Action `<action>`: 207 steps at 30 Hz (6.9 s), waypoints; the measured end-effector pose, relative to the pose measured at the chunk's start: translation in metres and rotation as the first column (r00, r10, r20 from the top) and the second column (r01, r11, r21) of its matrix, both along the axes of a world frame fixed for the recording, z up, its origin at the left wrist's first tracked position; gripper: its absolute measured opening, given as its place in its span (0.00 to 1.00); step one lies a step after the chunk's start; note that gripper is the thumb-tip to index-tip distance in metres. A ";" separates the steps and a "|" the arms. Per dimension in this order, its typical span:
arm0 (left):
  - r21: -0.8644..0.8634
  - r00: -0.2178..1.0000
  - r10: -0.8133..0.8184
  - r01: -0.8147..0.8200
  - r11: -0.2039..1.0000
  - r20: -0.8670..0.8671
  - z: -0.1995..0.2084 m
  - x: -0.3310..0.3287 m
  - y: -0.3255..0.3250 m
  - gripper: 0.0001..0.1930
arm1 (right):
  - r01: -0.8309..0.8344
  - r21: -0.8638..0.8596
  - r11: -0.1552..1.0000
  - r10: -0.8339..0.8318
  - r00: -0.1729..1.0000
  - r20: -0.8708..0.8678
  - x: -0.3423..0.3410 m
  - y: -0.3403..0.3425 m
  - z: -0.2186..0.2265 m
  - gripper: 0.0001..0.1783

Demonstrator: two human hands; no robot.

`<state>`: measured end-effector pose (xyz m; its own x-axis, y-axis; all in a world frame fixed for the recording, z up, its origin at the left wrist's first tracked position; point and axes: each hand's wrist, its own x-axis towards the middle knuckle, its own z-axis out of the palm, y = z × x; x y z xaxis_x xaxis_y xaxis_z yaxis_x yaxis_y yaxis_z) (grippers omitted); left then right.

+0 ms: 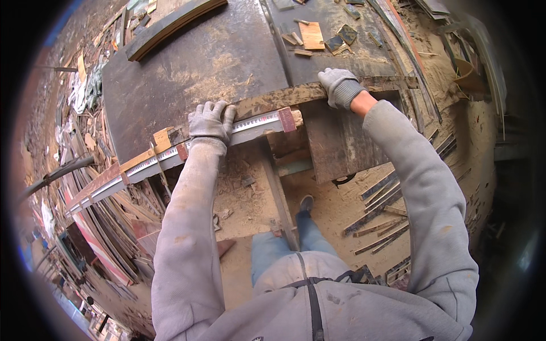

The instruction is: The person repeatedly places thin wooden strips on a table saw, pushes them through the blade to cut them, and collects the cut pieces. They gather additional strips from the floor and continue cutting multiple pieces in sequence.

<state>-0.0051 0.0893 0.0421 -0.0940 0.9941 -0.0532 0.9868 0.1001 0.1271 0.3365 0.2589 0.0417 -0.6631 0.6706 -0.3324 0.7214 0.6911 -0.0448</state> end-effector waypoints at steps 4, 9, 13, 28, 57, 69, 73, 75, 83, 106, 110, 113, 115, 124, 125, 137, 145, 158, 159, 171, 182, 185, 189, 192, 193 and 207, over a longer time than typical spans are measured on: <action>-0.126 0.998 -0.019 0.010 0.992 -0.067 -0.008 0.000 0.001 0.44 | -0.020 0.041 0.999 0.021 0.999 -0.026 -0.004 0.009 -0.016 0.13; -0.166 0.937 -0.299 0.271 0.948 -0.181 -0.017 -0.001 -0.034 0.65 | -0.012 0.000 1.000 0.012 1.000 0.013 0.001 0.001 -0.024 0.12; -0.078 0.947 -0.312 0.307 0.949 -0.073 -0.016 -0.017 -0.053 0.68 | -0.022 -0.049 0.999 0.024 0.999 0.035 -0.004 -0.009 -0.014 0.19; 0.188 0.948 -0.311 0.318 0.929 -0.063 -0.008 -0.048 0.017 0.66 | 0.035 0.039 0.999 -0.035 0.999 0.014 -0.029 0.036 0.022 0.13; -0.747 0.960 0.073 0.162 0.645 0.272 0.024 0.065 -0.231 0.40 | 0.252 -0.966 0.063 -0.866 0.494 0.072 0.209 -0.233 0.107 0.31; -0.626 0.958 0.155 0.032 0.779 0.242 0.039 -0.023 -0.259 0.33 | 0.318 -0.946 0.055 -0.785 0.600 0.156 0.197 -0.316 0.107 0.31; -0.634 0.859 0.266 0.084 0.769 0.437 0.033 -0.048 -0.262 0.36 | 0.388 -0.915 0.107 -0.761 0.625 0.176 0.204 -0.332 0.103 0.27; -0.405 0.912 0.198 -0.038 0.914 0.360 0.028 -0.028 -0.286 0.34 | 0.374 -0.924 0.081 -0.774 0.608 0.178 0.203 -0.339 0.103 0.26; -0.927 -0.743 0.554 -0.302 0.222 0.375 -0.030 0.089 -0.299 0.34 | 0.346 -0.933 0.098 -0.788 0.599 0.140 0.205 -0.341 0.109 0.24; -0.727 -0.770 0.169 -0.471 0.500 0.615 0.027 0.091 -0.393 0.25 | 0.130 -0.991 0.026 -0.294 0.949 0.117 0.027 -0.375 0.061 0.39; -0.498 -0.749 -0.036 -0.474 0.726 0.661 0.045 0.063 -0.428 0.30 | 0.241 -0.947 0.212 -0.214 0.957 0.196 0.034 -0.385 0.060 0.37; -0.614 -0.754 0.081 -0.462 0.640 0.652 0.065 0.062 -0.428 0.31 | 0.191 -0.954 0.231 -0.240 0.962 0.134 0.046 -0.400 0.060 0.36; -0.607 -0.673 0.234 -0.393 0.691 0.702 0.081 0.070 -0.407 0.31 | 0.237 -0.957 0.165 -0.122 0.968 0.219 0.055 -0.409 0.056 0.37; -0.325 0.093 0.402 -0.440 0.837 0.911 0.120 0.126 -0.314 0.86 | 0.088 -0.972 -0.219 -0.284 0.947 0.150 0.042 -0.380 0.066 0.43; -0.491 0.136 0.599 -0.448 0.747 0.789 0.113 0.131 -0.335 0.85 | 0.030 -0.972 -0.234 -0.243 0.966 0.088 0.029 -0.378 0.065 0.42; -0.550 -0.401 0.382 -0.681 0.484 0.833 -0.017 0.139 -0.414 0.14 | 0.013 -0.953 0.303 -0.061 0.998 -0.006 -0.006 -0.387 0.065 0.63; -0.403 -0.284 0.294 -0.750 0.525 0.913 -0.066 0.166 -0.447 0.10 | -0.120 -0.561 0.819 0.084 0.992 -0.090 0.055 -0.443 0.052 0.51; -0.426 0.549 0.529 -0.314 0.848 0.648 -0.028 0.218 -0.483 0.27 | -0.169 -0.242 0.956 0.150 0.984 -0.094 0.178 -0.494 -0.005 0.14; -0.432 0.564 0.493 -0.250 0.866 0.663 -0.023 0.218 -0.484 0.26 | -0.203 -0.194 0.960 0.174 0.972 -0.158 0.181 -0.496 -0.009 0.13; -0.660 0.430 0.682 -0.228 0.716 0.591 -0.001 0.211 -0.479 0.22 | -0.177 -0.160 0.971 0.195 0.975 0.102 0.192 -0.514 -0.027 0.27; -0.715 0.410 0.686 -0.107 0.690 0.601 0.007 0.199 -0.462 0.21 | -0.190 -0.141 0.972 0.198 0.979 0.050 0.198 -0.510 -0.026 0.24; -0.695 0.432 0.658 -0.095 0.713 0.617 0.008 0.200 -0.462 0.21 | -0.186 -0.145 0.972 0.192 0.981 0.029 0.200 -0.507 -0.025 0.21; -0.723 0.396 0.696 -0.107 0.682 0.599 0.013 0.202 -0.463 0.20 | -0.194 -0.186 0.963 0.194 0.981 -0.018 0.199 -0.503 -0.025 0.15; -0.683 0.443 0.672 -0.164 0.712 0.593 0.019 0.202 -0.466 0.20 | -0.199 -0.180 0.963 0.194 0.980 -0.046 0.193 -0.503 -0.025 0.13; -0.682 0.451 0.668 -0.160 0.713 0.592 0.020 0.201 -0.467 0.20 | -0.195 -0.184 0.963 0.190 0.981 -0.045 0.192 -0.503 -0.025 0.13; -0.704 0.816 0.435 -0.050 0.709 0.381 0.031 0.211 -0.478 0.41 | -0.233 -0.178 0.956 0.238 0.971 0.008 0.187 -0.508 -0.016 0.15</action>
